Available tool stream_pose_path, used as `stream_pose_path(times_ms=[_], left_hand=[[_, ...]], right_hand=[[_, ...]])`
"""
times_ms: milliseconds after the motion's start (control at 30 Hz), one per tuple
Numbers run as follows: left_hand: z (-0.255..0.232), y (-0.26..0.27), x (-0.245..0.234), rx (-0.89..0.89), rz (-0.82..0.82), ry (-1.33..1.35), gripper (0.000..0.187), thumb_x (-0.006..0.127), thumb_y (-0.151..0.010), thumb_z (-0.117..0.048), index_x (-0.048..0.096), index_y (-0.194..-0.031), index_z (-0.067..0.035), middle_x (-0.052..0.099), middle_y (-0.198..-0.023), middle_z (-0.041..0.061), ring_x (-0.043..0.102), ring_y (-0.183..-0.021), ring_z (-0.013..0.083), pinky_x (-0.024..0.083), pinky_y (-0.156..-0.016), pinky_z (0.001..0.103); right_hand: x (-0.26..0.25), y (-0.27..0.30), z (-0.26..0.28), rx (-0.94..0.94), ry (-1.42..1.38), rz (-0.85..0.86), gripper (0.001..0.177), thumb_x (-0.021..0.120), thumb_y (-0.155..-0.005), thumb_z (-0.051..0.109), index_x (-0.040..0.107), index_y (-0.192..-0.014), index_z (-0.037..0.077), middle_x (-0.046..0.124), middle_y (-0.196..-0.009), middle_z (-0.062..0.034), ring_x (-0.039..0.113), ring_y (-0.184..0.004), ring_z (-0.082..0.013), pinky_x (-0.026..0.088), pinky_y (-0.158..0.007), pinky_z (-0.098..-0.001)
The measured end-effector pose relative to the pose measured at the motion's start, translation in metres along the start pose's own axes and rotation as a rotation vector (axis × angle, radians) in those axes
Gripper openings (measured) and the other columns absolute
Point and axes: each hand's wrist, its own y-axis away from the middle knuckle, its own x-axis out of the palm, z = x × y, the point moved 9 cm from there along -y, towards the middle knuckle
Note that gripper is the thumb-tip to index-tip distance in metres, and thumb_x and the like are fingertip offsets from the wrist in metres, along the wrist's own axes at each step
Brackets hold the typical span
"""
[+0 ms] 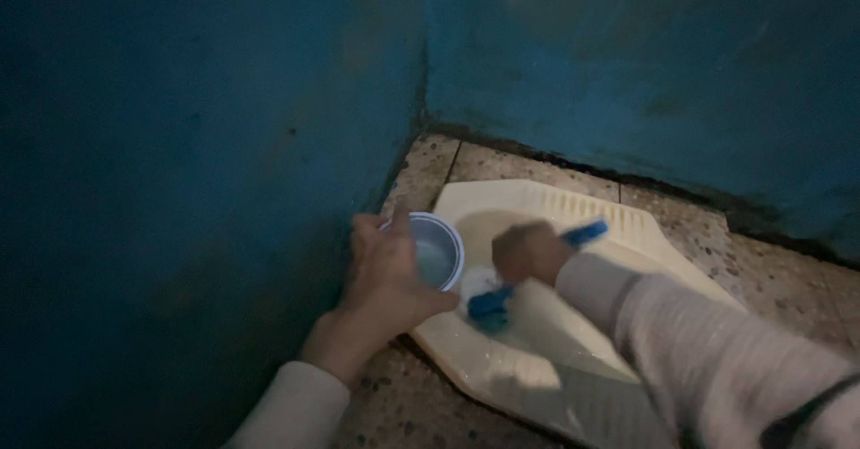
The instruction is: The person scrubs a squat toilet with a blue brush, repeatedly pouring water from a small container to rinse the surface. The person focuses on the bowl and the footrest areas, using the brush to agitate the water and remove residue.
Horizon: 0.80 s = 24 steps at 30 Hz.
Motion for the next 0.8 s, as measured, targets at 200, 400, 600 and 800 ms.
stream_pose_path(times_ms=[200, 400, 600, 800], left_hand=[[-0.009, 0.012, -0.002, 0.017, 0.025, 0.075, 0.125, 0.096, -0.058, -0.024, 0.024, -0.159, -0.008, 0.028, -0.148, 0.019, 0.043, -0.138, 0.0414, 0.044, -0.114, 0.039], [0.001, 0.010, 0.014, -0.141, 0.132, -0.022, 0.129, 0.098, -0.057, -0.023, 0.021, -0.160, -0.011, 0.024, -0.151, 0.018, 0.046, -0.136, 0.0394, 0.047, -0.113, 0.040], [0.004, 0.001, 0.030, -0.026, 0.084, -0.013, 0.131, 0.102, -0.053, -0.025, 0.023, -0.156, -0.008, 0.008, -0.158, 0.023, 0.037, -0.140, 0.0432, 0.045, -0.111, 0.044], [0.008, -0.006, 0.056, -0.023, 0.157, -0.048, 0.130, 0.101, -0.055, -0.023, 0.023, -0.157, -0.006, 0.020, -0.153, 0.020, 0.034, -0.142, 0.0433, 0.041, -0.115, 0.048]], right_hand=[[-0.027, 0.022, -0.001, -0.031, 0.073, 0.020, 0.021, 0.068, -0.087, 0.017, 0.081, -0.102, 0.011, 0.078, -0.107, -0.0149, 0.075, -0.100, -0.0325, 0.058, -0.079, -0.0474], [-0.077, 0.035, -0.002, 0.043, 0.324, 0.094, 0.026, 0.072, -0.090, 0.020, 0.076, -0.114, 0.011, 0.071, -0.118, -0.0131, 0.069, -0.109, -0.0351, 0.052, -0.084, -0.0563], [-0.056, 0.051, -0.044, 0.180, 0.218, -0.074, 0.018, 0.066, -0.095, 0.023, 0.078, -0.105, 0.013, 0.078, -0.105, -0.0097, 0.077, -0.092, -0.0254, 0.053, -0.074, -0.0416], [-0.055, 0.080, -0.069, 0.171, 0.313, -0.114, 0.014, 0.066, -0.094, 0.022, 0.078, -0.098, 0.015, 0.079, -0.098, -0.0086, 0.077, -0.086, -0.0247, 0.054, -0.061, -0.0373]])
